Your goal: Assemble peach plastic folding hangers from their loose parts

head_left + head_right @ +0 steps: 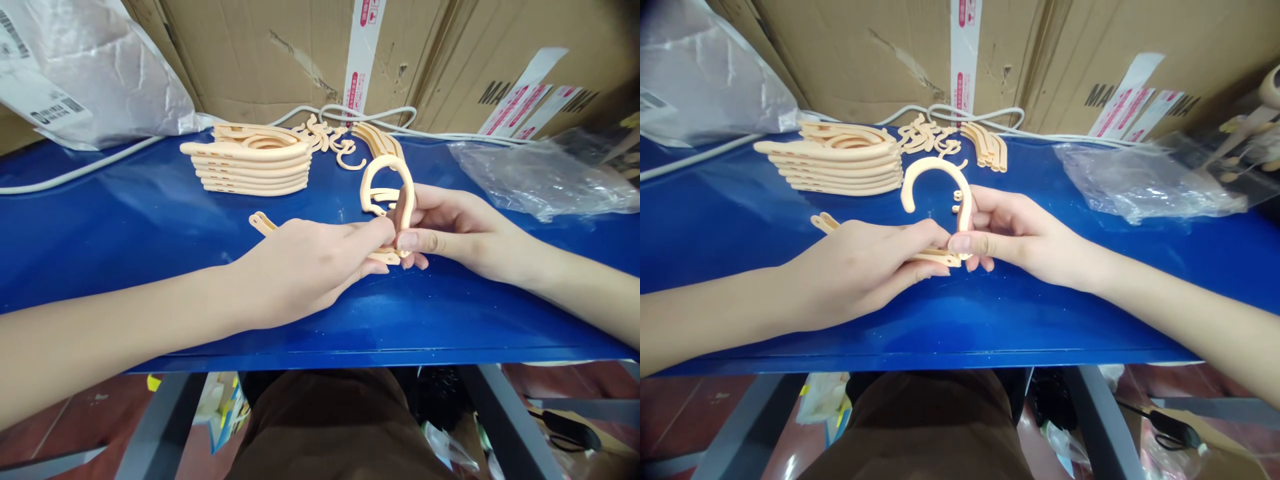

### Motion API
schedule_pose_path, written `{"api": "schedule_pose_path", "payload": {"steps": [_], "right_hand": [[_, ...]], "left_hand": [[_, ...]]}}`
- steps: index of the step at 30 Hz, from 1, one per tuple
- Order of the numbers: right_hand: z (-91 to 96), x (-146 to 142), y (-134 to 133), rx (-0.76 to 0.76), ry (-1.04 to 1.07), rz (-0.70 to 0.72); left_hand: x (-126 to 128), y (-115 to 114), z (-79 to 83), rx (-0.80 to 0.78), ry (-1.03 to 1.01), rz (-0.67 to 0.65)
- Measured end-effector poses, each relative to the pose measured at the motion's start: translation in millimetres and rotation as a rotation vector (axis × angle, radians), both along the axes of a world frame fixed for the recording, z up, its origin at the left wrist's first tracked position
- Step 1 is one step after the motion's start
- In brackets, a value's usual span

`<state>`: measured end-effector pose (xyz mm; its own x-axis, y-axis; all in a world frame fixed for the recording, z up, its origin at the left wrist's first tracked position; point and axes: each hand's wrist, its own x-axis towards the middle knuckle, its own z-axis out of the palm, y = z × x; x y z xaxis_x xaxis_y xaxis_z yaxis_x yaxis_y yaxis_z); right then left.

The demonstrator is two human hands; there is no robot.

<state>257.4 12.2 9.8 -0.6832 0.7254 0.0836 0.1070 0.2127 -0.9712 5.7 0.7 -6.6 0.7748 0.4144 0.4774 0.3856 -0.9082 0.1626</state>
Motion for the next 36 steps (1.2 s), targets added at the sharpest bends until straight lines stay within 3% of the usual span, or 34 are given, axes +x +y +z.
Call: {"api": "schedule_pose_path", "payload": {"steps": [4,10,19,31,36], "right_hand": [[-2.4,-1,-4,0.003,0.072,-0.022],[-5.9,2,-1,-0.118,0.088,0.018],[-7.8,-3,-10,0.014,0.165,-0.139],[-7.3,-2,-1,-0.077,0.16,-0.08],[-7.4,0,1,-0.104,0.165,-0.077]], "left_hand": [[2,-1,-1.1,-0.035,-0.015,0.007],[3,0,-4.6,-0.054,-0.071,-0.026],[2,-3,-1.2,-0.035,-0.053,0.071],[4,-2,-3.2,-0.138,0.007,0.11],[3,-2,-0.4,-0.171,0.016,0.065]]}}
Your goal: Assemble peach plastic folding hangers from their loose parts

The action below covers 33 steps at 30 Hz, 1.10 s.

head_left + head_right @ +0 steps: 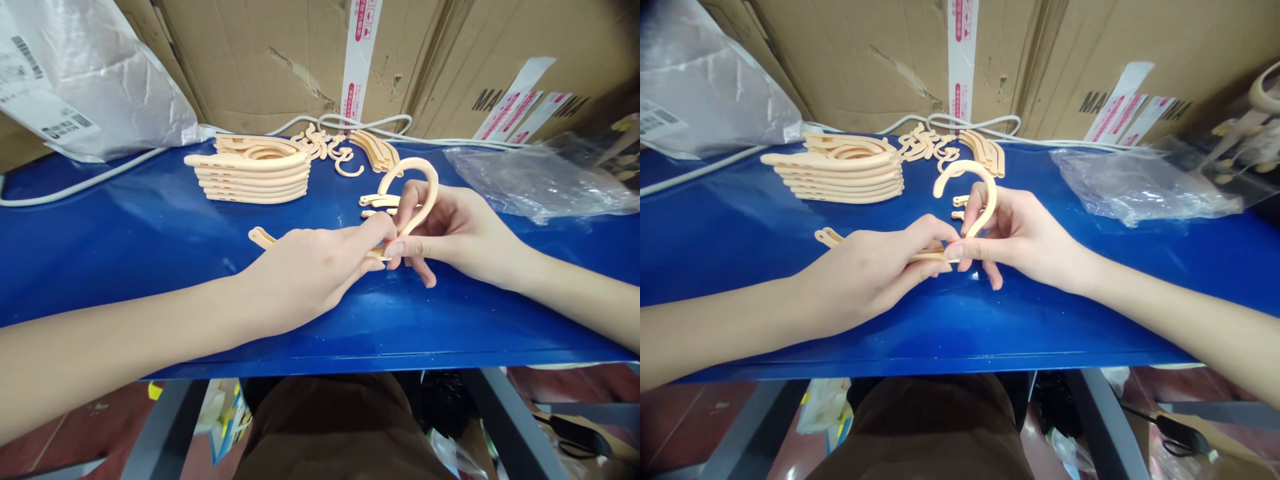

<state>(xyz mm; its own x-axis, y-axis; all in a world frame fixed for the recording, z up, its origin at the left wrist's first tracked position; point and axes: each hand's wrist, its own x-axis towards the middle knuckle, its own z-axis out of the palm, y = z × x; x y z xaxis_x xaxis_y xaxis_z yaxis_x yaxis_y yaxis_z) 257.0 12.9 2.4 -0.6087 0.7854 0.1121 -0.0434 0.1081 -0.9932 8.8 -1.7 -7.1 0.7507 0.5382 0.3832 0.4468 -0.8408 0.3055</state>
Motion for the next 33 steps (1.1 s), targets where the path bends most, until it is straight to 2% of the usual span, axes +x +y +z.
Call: {"api": "schedule_pose_path", "payload": {"steps": [11,17,21,27,33], "right_hand": [[1.5,1,-1,-0.009,-0.015,-0.001],[4.4,2,1,0.003,-0.03,0.044],[4.7,1,1,0.092,-0.077,0.035],[5.0,1,1,0.24,-0.142,-0.144],[7.1,5,2,0.305,-0.137,-0.322]], "left_hand": [[1,4,-2.7,-0.054,-0.06,-0.035],[1,4,1.7,-0.008,-0.042,-0.024],[0,4,0.2,0.065,-0.086,-0.053],[-1,9,-9.7,0.087,-0.136,-0.008],[-4,8,-0.4,0.037,-0.054,0.008]]}}
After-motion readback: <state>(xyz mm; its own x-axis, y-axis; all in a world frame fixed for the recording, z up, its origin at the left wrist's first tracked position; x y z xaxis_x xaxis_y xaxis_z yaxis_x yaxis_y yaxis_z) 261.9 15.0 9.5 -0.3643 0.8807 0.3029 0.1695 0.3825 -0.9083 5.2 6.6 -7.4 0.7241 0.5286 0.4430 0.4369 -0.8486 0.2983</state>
